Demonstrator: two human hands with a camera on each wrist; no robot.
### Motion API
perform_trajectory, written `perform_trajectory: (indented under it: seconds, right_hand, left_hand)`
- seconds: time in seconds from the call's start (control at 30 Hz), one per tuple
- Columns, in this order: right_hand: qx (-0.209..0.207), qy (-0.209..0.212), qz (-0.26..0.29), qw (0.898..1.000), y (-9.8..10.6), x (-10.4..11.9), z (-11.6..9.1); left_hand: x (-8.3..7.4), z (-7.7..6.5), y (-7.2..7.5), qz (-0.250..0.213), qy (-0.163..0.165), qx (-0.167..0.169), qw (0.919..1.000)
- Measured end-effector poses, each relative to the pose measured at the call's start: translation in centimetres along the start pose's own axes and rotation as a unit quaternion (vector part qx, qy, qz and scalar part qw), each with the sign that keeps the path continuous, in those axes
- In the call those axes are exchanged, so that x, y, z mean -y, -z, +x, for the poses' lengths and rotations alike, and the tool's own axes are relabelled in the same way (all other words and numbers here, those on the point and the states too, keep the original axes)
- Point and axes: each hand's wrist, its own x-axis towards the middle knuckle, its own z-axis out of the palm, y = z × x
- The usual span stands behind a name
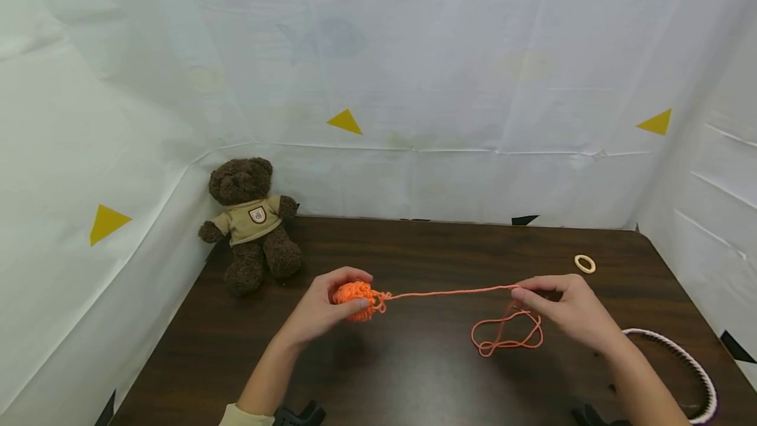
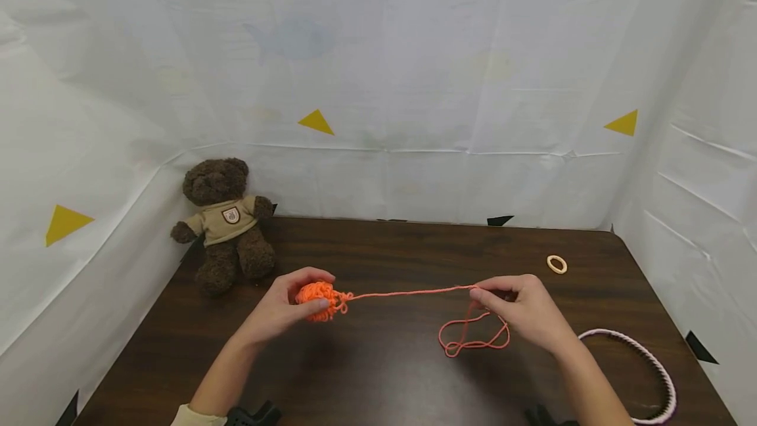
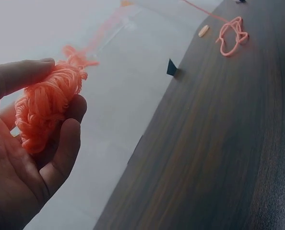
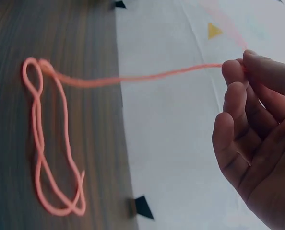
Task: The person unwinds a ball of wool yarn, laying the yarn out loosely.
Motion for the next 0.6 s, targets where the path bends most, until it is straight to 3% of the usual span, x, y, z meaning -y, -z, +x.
perform_trajectory:
  seconds: [0.2, 0.4, 0.6]
  right_hand:
    - [-0.038, -0.033, 0.005, 0.999, 1.8, -1.7, -1.2]
    - [-0.072, -0.118, 0.017, 0.99, 3.2, -3.8, -2.1]
    - [-0.089, -0.207, 0.01, 0.974, 4.0, -5.7, -2.7]
  left_hand:
    - [0.1, -0.2, 0.4, 0.001, 0.009, -0.01, 0.9999]
    - [0.0, -0.3, 0.5, 0.021, 0.008, -0.022, 0.9995]
    - [0.0, -0.3, 0.5, 0.027, -0.003, -0.026, 0.9993]
